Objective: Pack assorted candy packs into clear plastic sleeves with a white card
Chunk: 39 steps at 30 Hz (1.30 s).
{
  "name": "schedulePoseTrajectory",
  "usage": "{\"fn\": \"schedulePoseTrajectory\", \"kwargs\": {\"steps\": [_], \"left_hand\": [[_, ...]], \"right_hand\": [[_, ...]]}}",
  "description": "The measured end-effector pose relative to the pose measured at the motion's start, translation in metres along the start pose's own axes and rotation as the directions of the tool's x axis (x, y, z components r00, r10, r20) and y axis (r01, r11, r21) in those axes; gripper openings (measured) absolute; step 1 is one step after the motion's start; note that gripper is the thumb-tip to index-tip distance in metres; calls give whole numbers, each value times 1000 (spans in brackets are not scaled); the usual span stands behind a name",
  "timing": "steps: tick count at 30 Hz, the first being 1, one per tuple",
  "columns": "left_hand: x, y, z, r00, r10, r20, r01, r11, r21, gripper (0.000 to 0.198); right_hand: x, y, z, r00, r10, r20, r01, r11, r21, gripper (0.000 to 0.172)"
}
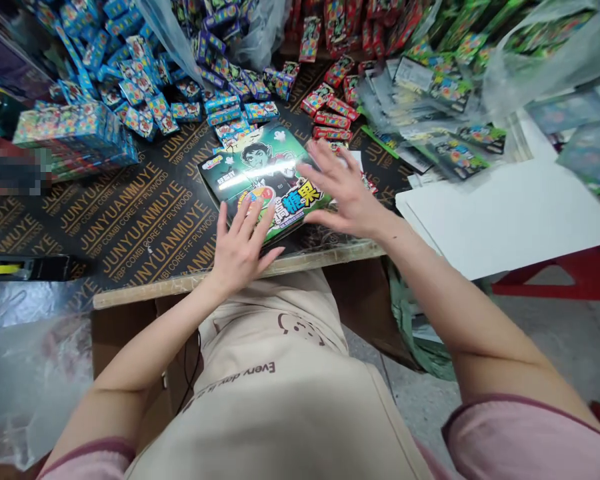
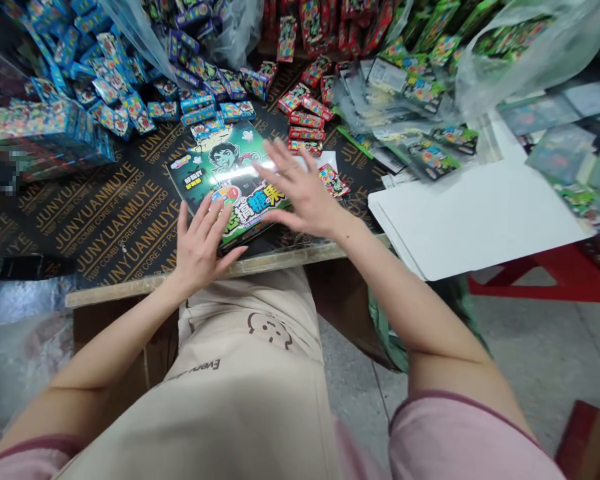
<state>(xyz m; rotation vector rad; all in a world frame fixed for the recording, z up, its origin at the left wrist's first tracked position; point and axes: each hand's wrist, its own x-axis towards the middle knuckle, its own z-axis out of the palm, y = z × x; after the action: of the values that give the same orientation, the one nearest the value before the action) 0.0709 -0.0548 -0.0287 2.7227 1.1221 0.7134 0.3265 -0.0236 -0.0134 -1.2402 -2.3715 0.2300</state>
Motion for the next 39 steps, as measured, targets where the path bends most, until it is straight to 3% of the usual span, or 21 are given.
{"fn": "schedulePoseTrajectory", "kwargs": {"steps": [2, 7, 10, 12, 14, 15, 18, 20, 22, 23, 25, 27, 28, 29, 30, 32, 33, 34, 35, 36, 39], "left_hand": [[13, 4, 5, 994, 11, 106, -10, 1000, -10, 61], [23, 6, 12, 971, 57, 234, -58, 998, -3, 61], [13, 1, 9, 990, 25, 141, -20, 999, -38, 72], [0, -6, 10, 988, -156, -17, 154, 984, -94, 77], [-15, -16, 17, 926, -357, -124, 326, 920, -217, 81], [-24, -22, 20, 897, -426, -121, 379, 880, -286, 82], [-52, -41, 20, 820, -570, -49, 493, 746, -447, 83], [-71, -48, 10, 732, -680, -53, 545, 630, -552, 88], [-87, -48, -3, 651, -754, -84, 518, 523, -677, 94], [-93, -47, -10, 632, -770, -92, 479, 481, -734, 99], [-101, -51, -20, 638, -764, -98, 402, 439, -804, 108], [-111, -68, -32, 615, -773, -151, 403, 474, -783, 101], [-119, -82, -40, 567, -795, -214, 432, 509, -744, 91], [-131, -100, -49, 485, -819, -306, 478, 541, -692, 79], [-146, -119, -59, 370, -831, -416, 532, 557, -638, 69], [-180, -161, -78, 82, -783, -617, 629, 521, -577, 68], [-197, -182, -86, -50, -750, -659, 657, 472, -587, 72], [-213, -203, -92, -139, -746, -651, 664, 418, -620, 74], [-227, -220, -96, -184, -757, -628, 659, 379, -650, 68], [-237, -235, -99, -191, -768, -611, 658, 362, -660, 57], [-254, -258, -98, -121, -772, -624, 650, 413, -638, 29]], "right_hand": [[-5, 9, 3, 997, 62, -36, -63, 998, -20, 66], [-16, 14, 25, 995, 67, 76, -65, 998, -19, 58], [-17, 22, 31, 983, 182, -32, -177, 976, 126, 55], [-14, 26, 36, 931, 333, -151, -279, 914, 296, 56], [-9, 21, 46, 879, 435, -196, -322, 844, 430, 61], [-6, 14, 53, 872, 450, -193, -321, 823, 468, 65], [7, -22, 76, 902, 401, -162, -265, 809, 525, 76], [18, -47, 87, 926, 354, -133, -227, 802, 552, 79], [34, -66, 91, 950, 301, -82, -208, 807, 552, 80], [45, -72, 89, 960, 272, -65, -199, 827, 526, 81], [75, -82, 81, 975, 205, -82, -155, 901, 404, 84], [113, -97, 74, 974, 137, -179, -89, 963, 253, 85], [134, -108, 73, 974, 86, -212, -39, 975, 217, 82], [154, -123, 75, 975, 26, -220, 22, 976, 215, 77], [173, -141, 81, 979, -40, -198, 90, 964, 250, 69], [210, -182, 106, 981, -171, -88, 191, 900, 391, 54], [228, -204, 125, 976, -218, -10, 197, 859, 472, 48], [245, -225, 146, 967, -244, 71, 168, 823, 542, 43], [262, -246, 168, 957, -252, 143, 119, 791, 600, 41], [278, -265, 190, 946, -253, 204, 66, 765, 640, 38], [316, -312, 244, 909, -233, 346, -70, 732, 678, 31]]}}
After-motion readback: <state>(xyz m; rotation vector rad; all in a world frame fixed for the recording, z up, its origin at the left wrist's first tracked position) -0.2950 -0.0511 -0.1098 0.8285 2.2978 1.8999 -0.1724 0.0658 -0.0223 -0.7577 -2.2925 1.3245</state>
